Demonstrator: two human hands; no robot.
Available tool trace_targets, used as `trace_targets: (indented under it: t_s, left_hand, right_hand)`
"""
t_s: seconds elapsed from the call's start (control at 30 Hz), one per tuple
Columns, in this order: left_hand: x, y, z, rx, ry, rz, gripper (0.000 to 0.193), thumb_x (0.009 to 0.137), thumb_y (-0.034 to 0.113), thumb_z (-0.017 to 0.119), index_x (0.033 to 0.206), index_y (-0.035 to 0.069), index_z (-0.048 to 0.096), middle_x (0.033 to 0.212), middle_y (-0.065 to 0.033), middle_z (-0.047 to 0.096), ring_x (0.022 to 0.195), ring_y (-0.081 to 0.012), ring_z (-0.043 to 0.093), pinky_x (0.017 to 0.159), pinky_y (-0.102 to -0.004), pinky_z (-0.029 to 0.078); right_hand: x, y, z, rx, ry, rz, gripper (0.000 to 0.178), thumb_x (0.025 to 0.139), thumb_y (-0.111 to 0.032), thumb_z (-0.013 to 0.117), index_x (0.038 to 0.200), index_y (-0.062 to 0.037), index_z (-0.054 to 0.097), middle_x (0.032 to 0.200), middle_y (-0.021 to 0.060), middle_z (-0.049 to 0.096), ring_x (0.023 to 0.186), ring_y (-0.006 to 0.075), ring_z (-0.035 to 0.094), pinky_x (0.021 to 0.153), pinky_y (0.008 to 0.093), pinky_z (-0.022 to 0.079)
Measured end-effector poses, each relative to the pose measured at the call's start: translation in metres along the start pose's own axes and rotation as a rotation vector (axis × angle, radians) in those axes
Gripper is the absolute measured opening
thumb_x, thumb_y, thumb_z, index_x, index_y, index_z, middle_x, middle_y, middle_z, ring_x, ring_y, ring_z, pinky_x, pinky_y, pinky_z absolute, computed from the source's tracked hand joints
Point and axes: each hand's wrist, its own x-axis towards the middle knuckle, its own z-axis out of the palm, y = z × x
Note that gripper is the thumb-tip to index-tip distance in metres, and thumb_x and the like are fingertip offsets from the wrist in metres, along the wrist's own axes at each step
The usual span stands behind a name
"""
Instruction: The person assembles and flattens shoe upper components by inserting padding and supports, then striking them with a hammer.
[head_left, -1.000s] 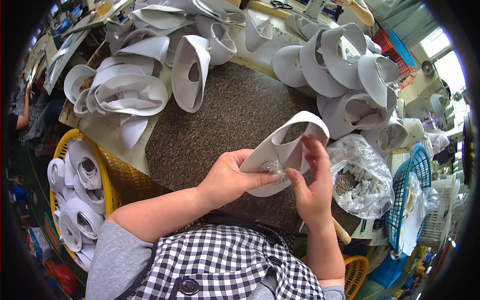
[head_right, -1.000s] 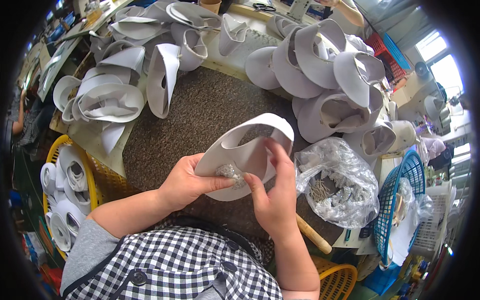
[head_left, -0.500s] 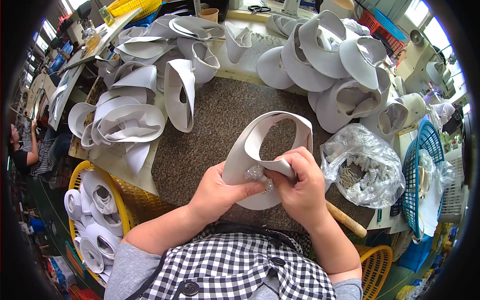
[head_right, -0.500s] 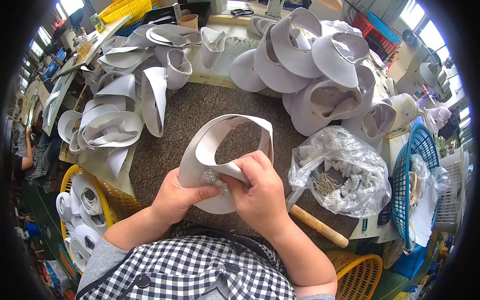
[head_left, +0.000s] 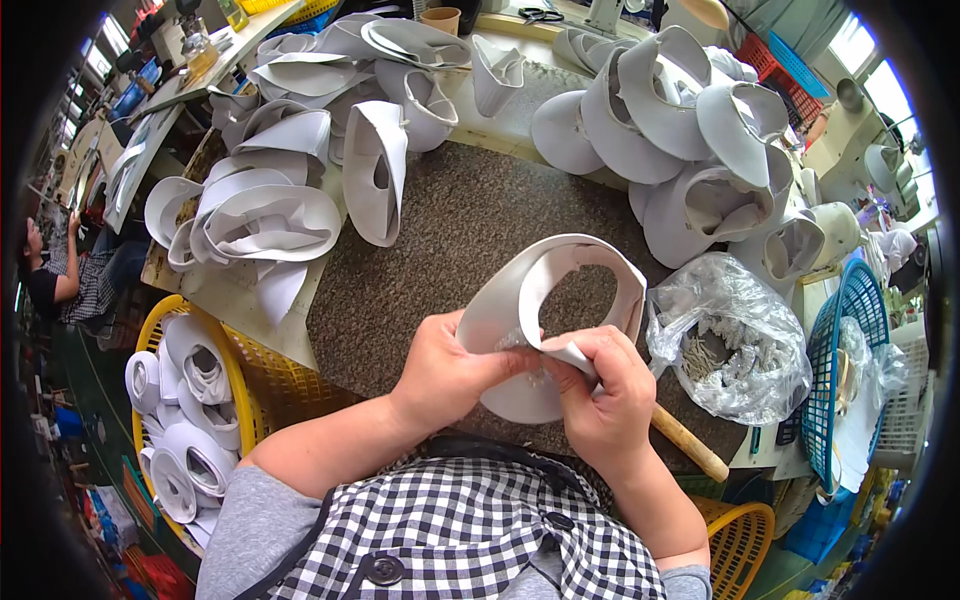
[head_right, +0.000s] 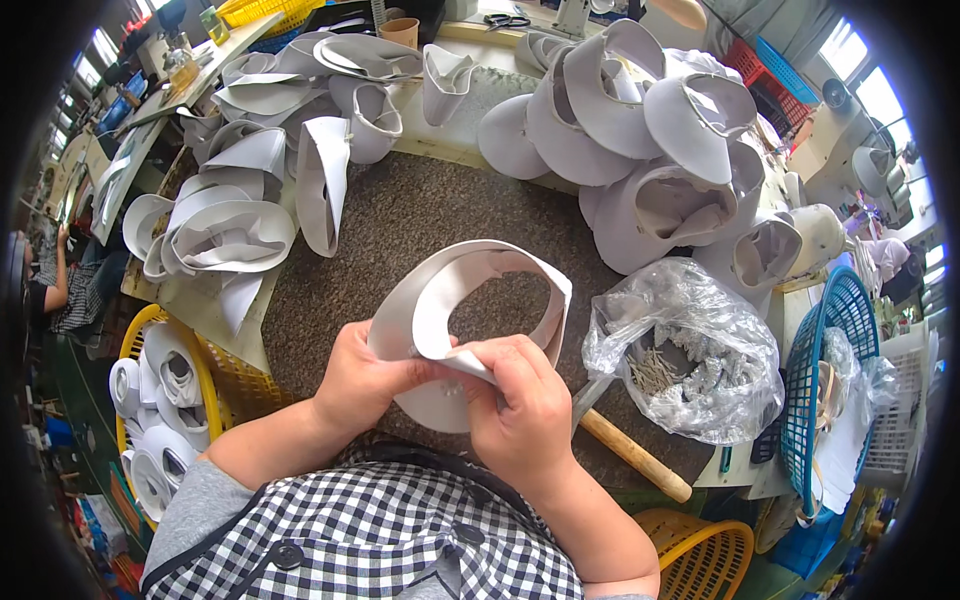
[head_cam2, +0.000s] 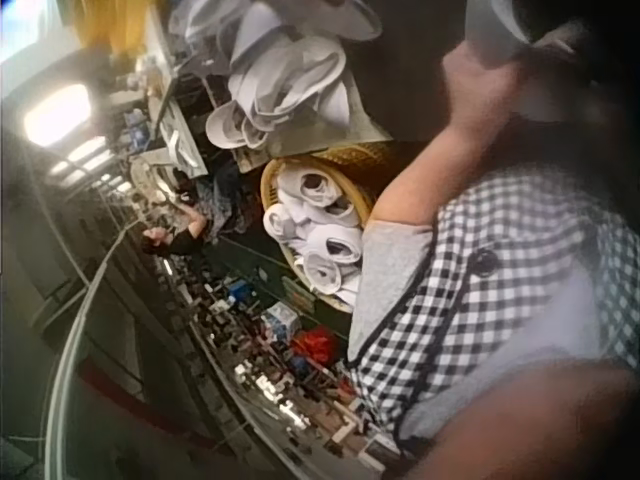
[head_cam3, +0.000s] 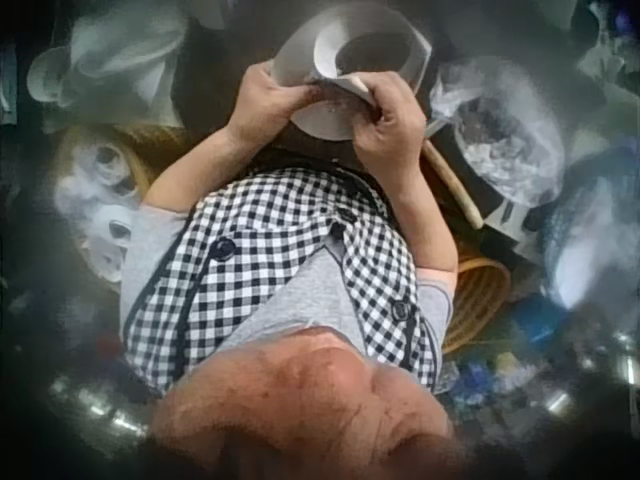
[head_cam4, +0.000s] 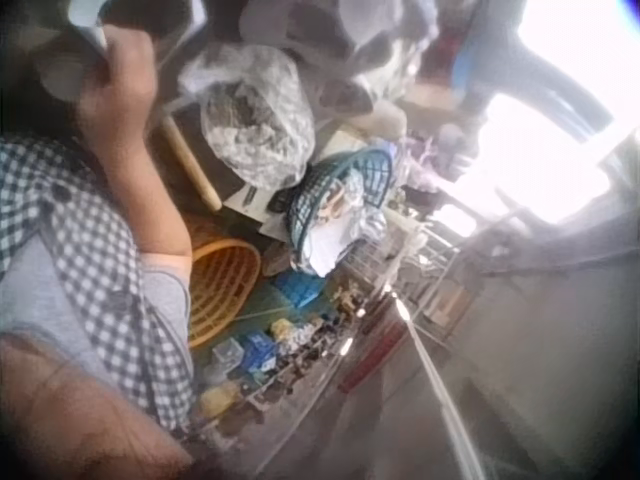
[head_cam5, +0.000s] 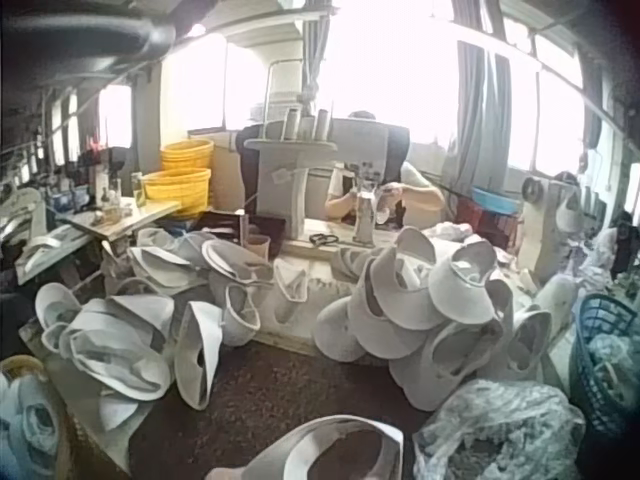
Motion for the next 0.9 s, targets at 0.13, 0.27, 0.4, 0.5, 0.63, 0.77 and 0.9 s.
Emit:
trace_targets:
  t_s: [0.13,0.27,0.4,0.5,0.63,0.77,0.9]
  left_hand:
    - [0.022,0.009,-0.015,0.554,0.211,0.575,0.024,0.080,0.002,0.072,0.103,0.002,0.068,0.091,-0.0056,0.068,0.078,-0.0161,0.064,0.073,-0.0294,0.051]
    - [0.018,0.005,-0.006,1.314,0.253,0.958,0.042,0.067,0.006,0.072,0.109,0.005,0.069,0.104,-0.0074,0.067,0.090,-0.0239,0.059,0.079,-0.0339,0.044]
    - [-0.005,-0.016,0.006,1.069,-0.176,0.770,0.052,0.075,0.014,0.075,0.123,0.004,0.059,0.127,-0.0170,0.056,0.114,-0.0320,0.054,0.100,-0.0405,0.041]
    - [-0.009,-0.010,-0.011,0.802,-0.069,0.688,0.048,0.073,0.017,0.078,0.116,0.004,0.061,0.124,-0.0155,0.055,0.111,-0.0311,0.055,0.096,-0.0404,0.044]
    - [0.004,-0.010,-0.013,0.035,0.107,-0.054,0.051,0.085,0.023,0.075,0.123,0.003,0.048,0.113,-0.0075,0.058,0.108,-0.0178,0.056,0.093,-0.0334,0.047]
    - [0.011,0.002,-0.003,-0.402,-0.121,-0.443,0.052,0.086,0.025,0.073,0.125,0.003,0.048,0.117,-0.0073,0.057,0.110,-0.0178,0.056,0.094,-0.0347,0.047]
    - [0.010,-0.007,0.000,-0.408,-0.025,-0.377,0.051,0.087,0.023,0.072,0.127,0.001,0.048,0.117,-0.0083,0.059,0.108,-0.0178,0.058,0.094,-0.0342,0.047]
  right_hand:
    - [-0.009,0.007,0.010,0.165,0.028,0.100,0.062,0.077,-0.004,0.075,0.131,-0.0018,0.044,0.129,0.0162,0.051,0.116,0.0288,0.054,0.095,0.0370,0.047]
    - [-0.014,0.013,0.015,1.138,-0.014,0.612,0.092,0.080,-0.025,0.078,0.148,-0.0017,0.020,0.143,0.0180,0.037,0.130,0.0254,0.042,0.108,0.0413,0.035]
    - [-0.018,0.026,0.018,1.086,0.188,0.829,0.044,0.095,-0.016,0.056,0.134,-0.0016,0.044,0.127,0.0125,0.055,0.117,0.0221,0.055,0.098,0.0370,0.046]
    - [-0.029,0.036,0.006,1.066,0.203,0.849,0.039,0.094,-0.014,0.057,0.129,0.0001,0.049,0.123,0.0117,0.058,0.114,0.0211,0.057,0.098,0.0362,0.046]
    - [-0.027,0.035,-0.002,1.071,0.103,0.723,0.035,0.093,-0.014,0.060,0.124,0.0011,0.056,0.123,0.0110,0.059,0.114,0.0199,0.055,0.101,0.0342,0.040]
    - [-0.033,0.045,0.000,0.862,-0.019,0.558,0.032,0.090,-0.013,0.064,0.119,-0.0014,0.061,0.133,0.0121,0.051,0.120,0.0221,0.050,0.101,0.0361,0.039]
    - [-0.027,0.037,-0.002,0.675,-0.038,0.552,0.038,0.089,-0.013,0.067,0.123,-0.0006,0.055,0.130,0.0117,0.051,0.118,0.0203,0.051,0.099,0.0353,0.041]
